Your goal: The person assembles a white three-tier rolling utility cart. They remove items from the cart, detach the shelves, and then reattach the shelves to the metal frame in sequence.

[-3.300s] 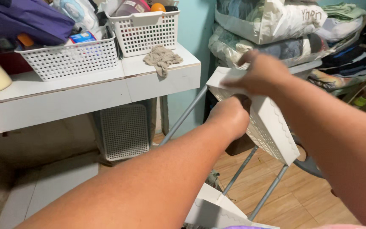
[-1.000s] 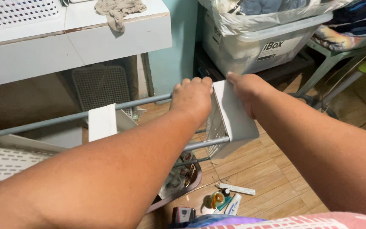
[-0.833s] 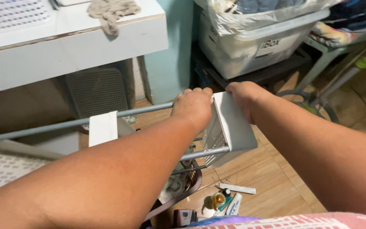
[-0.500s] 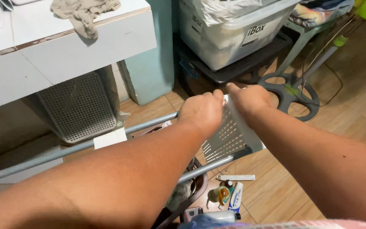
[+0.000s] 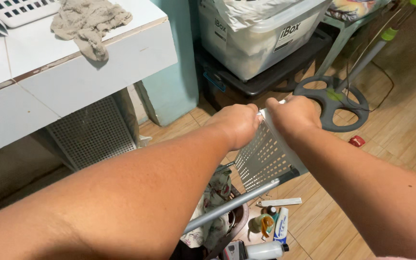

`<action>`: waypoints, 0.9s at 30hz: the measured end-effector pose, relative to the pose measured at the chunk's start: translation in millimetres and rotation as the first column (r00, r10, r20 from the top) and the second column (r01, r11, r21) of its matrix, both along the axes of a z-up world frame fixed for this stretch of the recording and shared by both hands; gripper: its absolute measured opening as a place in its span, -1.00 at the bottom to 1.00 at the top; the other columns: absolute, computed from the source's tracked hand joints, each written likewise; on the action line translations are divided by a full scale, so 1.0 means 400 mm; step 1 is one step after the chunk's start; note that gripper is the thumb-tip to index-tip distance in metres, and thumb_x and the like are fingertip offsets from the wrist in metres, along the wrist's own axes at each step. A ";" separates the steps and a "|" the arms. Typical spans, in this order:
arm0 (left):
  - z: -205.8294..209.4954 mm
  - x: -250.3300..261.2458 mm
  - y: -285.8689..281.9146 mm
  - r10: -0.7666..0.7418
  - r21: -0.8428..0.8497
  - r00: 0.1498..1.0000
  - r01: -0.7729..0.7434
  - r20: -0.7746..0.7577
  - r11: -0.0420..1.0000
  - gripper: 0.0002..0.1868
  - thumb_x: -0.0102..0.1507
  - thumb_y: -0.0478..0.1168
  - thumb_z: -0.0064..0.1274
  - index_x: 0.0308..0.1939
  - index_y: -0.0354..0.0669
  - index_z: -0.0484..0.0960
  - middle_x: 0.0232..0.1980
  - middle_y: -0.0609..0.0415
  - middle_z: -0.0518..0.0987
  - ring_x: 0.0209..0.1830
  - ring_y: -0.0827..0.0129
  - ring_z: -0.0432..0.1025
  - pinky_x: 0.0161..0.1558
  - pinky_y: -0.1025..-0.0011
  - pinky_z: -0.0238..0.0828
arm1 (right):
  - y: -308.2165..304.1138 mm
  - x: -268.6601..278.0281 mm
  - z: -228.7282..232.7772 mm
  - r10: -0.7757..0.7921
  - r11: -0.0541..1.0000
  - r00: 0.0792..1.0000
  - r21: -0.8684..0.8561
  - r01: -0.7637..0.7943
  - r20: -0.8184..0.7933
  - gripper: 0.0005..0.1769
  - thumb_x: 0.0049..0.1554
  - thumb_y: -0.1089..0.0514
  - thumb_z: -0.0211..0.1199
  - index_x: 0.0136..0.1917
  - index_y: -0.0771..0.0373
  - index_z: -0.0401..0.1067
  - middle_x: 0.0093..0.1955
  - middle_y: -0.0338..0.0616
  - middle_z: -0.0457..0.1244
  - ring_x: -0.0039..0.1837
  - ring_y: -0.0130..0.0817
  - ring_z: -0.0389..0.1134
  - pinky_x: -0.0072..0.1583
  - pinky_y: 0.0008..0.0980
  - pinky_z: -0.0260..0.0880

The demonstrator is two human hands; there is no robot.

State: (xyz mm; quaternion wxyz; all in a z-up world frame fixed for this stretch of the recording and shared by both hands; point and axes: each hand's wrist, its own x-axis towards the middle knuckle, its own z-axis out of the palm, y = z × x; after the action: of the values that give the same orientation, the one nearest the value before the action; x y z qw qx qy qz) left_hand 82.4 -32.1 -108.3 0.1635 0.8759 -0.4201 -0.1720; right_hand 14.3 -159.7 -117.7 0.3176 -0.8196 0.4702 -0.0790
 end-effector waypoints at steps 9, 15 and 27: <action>-0.075 0.018 -0.031 -0.020 -0.024 0.999 0.021 0.044 1.000 -0.51 0.45 0.13 -0.27 -0.04 -0.14 0.62 -0.06 -0.13 0.63 -0.05 -0.04 0.51 0.01 0.03 0.41 | 0.001 -0.028 0.005 0.031 0.999 1.000 -0.010 -0.031 -0.004 -0.46 0.12 -0.22 0.20 0.18 0.19 0.54 0.06 0.13 0.41 0.07 0.05 0.47 0.18 -0.09 0.42; -0.091 0.105 -0.053 0.213 0.152 0.543 -0.155 -0.812 0.976 -0.51 0.47 0.17 -0.25 -0.30 -0.10 0.49 -0.50 0.19 0.41 -0.63 0.44 0.25 -0.54 0.39 0.20 | 0.001 -0.017 0.001 0.070 0.994 0.997 -0.082 -0.073 -0.043 -0.44 0.11 -0.24 0.18 0.18 0.19 0.53 0.12 0.11 0.39 0.14 0.06 0.43 0.20 -0.07 0.39; -0.057 -0.007 -0.006 0.171 0.051 0.968 -0.165 -0.185 0.985 -0.47 0.44 0.13 -0.41 0.07 -0.12 0.57 0.07 -0.12 0.65 0.05 0.01 0.57 0.08 0.07 0.48 | -0.013 0.008 -0.013 0.114 0.989 0.993 -0.085 -0.117 -0.042 -0.43 0.08 -0.21 0.16 0.17 0.21 0.53 0.11 0.17 0.38 0.15 0.09 0.42 0.22 -0.04 0.37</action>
State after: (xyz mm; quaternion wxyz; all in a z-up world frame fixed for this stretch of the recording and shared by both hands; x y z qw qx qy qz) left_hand 79.5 -34.5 -131.0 0.2011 0.8908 -0.3239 -0.2473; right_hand 17.6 -165.0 -122.8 0.2766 -0.8600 0.4238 -0.0656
